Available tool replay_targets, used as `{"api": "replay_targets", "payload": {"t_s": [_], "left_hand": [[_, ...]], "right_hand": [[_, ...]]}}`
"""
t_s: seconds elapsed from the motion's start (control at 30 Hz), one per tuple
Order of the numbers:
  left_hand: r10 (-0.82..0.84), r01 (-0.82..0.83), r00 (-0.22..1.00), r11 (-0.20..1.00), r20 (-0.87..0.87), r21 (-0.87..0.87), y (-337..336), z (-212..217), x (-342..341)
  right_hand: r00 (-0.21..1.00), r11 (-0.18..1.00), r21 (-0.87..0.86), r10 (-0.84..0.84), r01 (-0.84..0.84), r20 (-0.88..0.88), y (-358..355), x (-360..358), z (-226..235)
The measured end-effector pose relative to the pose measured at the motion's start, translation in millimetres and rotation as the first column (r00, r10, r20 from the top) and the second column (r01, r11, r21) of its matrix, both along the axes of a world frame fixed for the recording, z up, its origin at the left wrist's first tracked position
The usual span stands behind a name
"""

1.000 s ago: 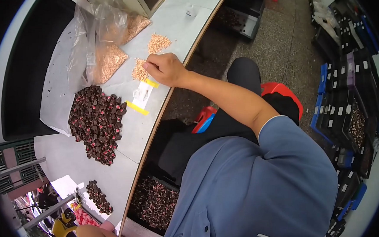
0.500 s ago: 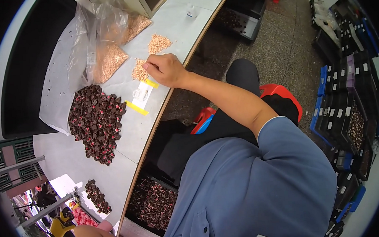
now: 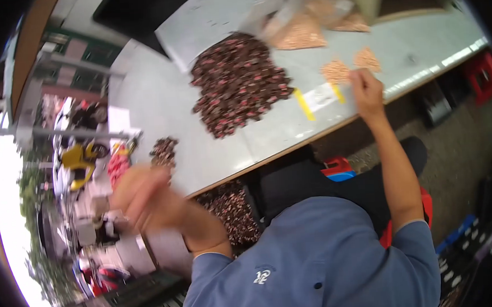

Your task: The person assembles small items by picking up dark pieces and inserting small plastic components into them by hand, placing the assembled pieces onto the workbench.

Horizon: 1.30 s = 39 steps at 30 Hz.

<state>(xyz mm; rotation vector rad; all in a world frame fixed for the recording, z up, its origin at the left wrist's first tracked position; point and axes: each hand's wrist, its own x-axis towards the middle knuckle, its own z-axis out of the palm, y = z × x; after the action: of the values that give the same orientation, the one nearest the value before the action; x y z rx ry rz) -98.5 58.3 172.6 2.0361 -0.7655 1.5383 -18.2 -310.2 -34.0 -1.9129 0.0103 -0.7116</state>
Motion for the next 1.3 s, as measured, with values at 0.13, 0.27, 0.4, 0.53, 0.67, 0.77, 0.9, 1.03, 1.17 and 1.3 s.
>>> {"api": "replay_targets", "payload": {"t_s": [0.13, 0.27, 0.4, 0.53, 0.67, 0.77, 0.9, 1.03, 1.17, 1.3], "left_hand": [[-0.204, -0.177, 0.427, 0.936, -0.881, -0.303, -13, -115, 30], [-0.006, -0.074, 0.564, 0.996, -0.826, -0.058, -24, -152, 37], [0.192, -0.002, 0.651, 0.968, -0.735, 0.251, -34, -159, 54], [0.265, 0.013, 0.72, 0.919, -0.641, 0.393, -43, -157, 62], [0.266, 0.076, 0.712, 0.891, -0.65, 0.449, -47, -143, 51], [0.243, 0.139, 0.666, 0.888, -0.705, 0.438, -51, -141, 45], [0.184, 0.187, 0.45, 0.938, -0.874, 0.293, -48, -150, 47], [0.13, 0.201, 0.436, 0.95, -0.89, 0.238, -53, -147, 51], [0.065, 0.267, 0.472, 0.94, -0.879, 0.213, -56, -142, 50], [-0.061, 0.334, 0.334, 0.941, -0.941, 0.057, -49, -137, 61]], "right_hand": [[0.999, 0.998, 0.041, 0.047, -0.047, -0.008, -2, -2, -2], [0.997, 0.996, 0.055, 0.071, -0.071, 0.0, 2, 5, 1], [0.999, 0.998, 0.035, 0.043, -0.044, 0.016, 0, 4, 3], [1.0, 1.0, 0.018, -0.003, 0.003, -0.004, -2, 3, 4], [1.0, 0.996, 0.092, 0.008, -0.009, 0.006, 2, 6, 5], [0.989, 0.949, 0.309, 0.095, -0.057, -0.109, -8, 5, 8], [0.969, 0.983, -0.009, 0.179, -0.184, -0.17, -12, -5, 26], [0.952, 0.889, -0.409, 0.086, -0.206, -0.293, -4, -7, 28], [0.953, 0.84, -0.523, -0.021, -0.148, -0.303, 0, -2, 28], [0.929, 0.78, -0.609, -0.103, -0.146, -0.355, 4, 3, 31]]}}
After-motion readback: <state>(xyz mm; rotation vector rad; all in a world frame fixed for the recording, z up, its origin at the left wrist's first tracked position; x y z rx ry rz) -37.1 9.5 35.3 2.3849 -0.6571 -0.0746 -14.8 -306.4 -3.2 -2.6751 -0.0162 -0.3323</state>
